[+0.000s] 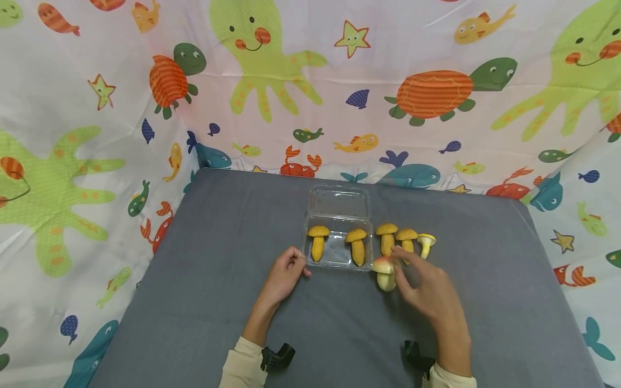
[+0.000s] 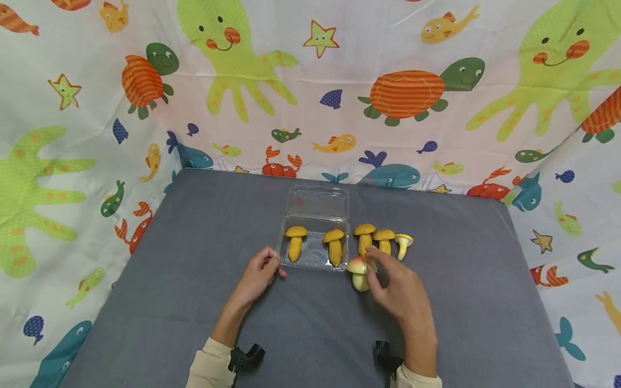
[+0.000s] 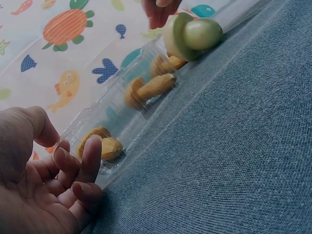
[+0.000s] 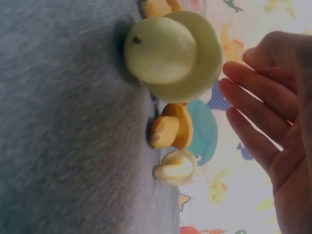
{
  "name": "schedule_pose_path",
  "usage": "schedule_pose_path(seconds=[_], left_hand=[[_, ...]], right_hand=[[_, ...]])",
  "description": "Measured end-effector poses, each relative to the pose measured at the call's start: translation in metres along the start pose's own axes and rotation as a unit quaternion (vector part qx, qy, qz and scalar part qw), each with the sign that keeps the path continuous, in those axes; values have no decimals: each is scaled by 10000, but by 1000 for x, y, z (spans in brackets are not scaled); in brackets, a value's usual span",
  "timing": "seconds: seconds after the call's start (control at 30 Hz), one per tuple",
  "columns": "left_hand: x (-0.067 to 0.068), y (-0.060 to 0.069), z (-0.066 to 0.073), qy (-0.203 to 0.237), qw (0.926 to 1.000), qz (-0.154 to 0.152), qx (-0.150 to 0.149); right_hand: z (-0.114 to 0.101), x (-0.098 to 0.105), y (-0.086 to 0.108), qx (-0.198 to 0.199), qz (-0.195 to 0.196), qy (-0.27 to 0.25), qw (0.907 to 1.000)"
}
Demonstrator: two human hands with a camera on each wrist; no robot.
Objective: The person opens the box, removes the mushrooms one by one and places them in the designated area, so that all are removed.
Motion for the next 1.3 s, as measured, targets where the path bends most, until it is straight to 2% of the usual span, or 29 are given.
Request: schedule_pose_path(seconds=[0.23,0.57,0.8,0.9,1.03,1.13,1.27,1.3], left_hand=[[-2,-1,1,1,10000,-22,-7],[-2,-2,2,-12,10000,-66,-46],[-3,-1,-1,-49,10000,-37,33],[-3,-2,-4,-73,10000,16,44],[-2,-11,-18,-165,9998,76,62],[-1,-10,-15,-163,9998,52,79],[0,-1,1,-80,10000,15,50],[0,-1,1,-78,10000,14,26]], right_hand=[[1,4,-11,172,57,88,9998],[1,11,-24,68,-87,277,9996],[2,15,-29,115,10,347,9993],[3,19,-31,45,54,312,9995],[4,25,-34,-78,57,307,9995],[3,29,-38,-129,44,327,9994],[-1,34,-48,-159,33,377,9992],[-2,36,-50,-171,19,401,9990]])
Point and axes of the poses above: each hand's wrist, its own y-axis away from the middle knuckle, its own x-axis out of the back of the hand, z = x × y, the point moved 1 cm from there along -y, towards the middle knuckle, and after that the axes turned 9 degrees about x, right-handed, at the moved point
